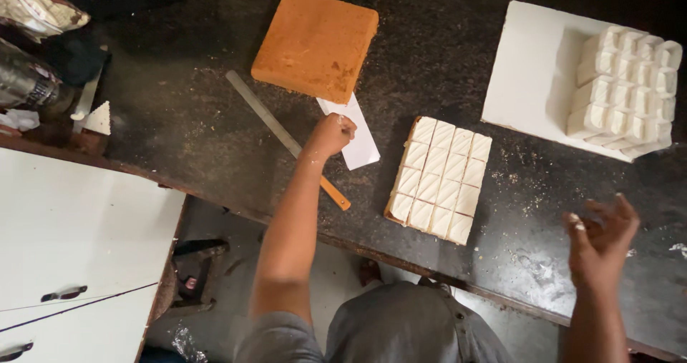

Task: The person wraps strips of cake with paper by hand, using a small spatula to spread frosting onto the paper before placing a slice of cake on top and wrapping it.

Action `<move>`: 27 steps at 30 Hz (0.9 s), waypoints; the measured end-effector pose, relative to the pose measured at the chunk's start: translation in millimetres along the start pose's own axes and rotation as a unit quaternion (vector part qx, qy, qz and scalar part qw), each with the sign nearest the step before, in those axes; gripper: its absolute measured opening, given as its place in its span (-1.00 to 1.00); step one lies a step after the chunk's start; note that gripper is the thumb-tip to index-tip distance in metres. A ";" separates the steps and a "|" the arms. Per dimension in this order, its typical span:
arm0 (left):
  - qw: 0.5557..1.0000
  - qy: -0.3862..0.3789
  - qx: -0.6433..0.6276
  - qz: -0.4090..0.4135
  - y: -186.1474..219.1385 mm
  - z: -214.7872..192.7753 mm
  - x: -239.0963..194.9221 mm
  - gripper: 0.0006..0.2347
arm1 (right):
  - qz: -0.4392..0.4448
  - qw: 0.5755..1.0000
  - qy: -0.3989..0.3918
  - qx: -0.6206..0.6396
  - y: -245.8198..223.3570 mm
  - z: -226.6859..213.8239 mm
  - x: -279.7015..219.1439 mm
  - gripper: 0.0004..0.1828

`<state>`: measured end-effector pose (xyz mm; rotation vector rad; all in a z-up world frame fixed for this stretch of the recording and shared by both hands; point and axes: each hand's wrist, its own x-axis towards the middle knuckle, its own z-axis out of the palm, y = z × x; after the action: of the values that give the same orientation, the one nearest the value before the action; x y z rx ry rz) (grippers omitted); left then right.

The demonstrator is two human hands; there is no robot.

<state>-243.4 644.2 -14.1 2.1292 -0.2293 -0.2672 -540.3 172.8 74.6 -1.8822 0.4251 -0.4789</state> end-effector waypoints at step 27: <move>0.960 0.046 0.225 0.158 -8.9 38.4 -37.6 -0.91 | -0.026 0.995 -0.091 -0.020 -8.9 47.4 -38.2 -0.21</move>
<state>-289.6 628.2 -38.1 2.4999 -0.6173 0.0838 -547.9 232.7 62.8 -1.9594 0.2664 -0.3330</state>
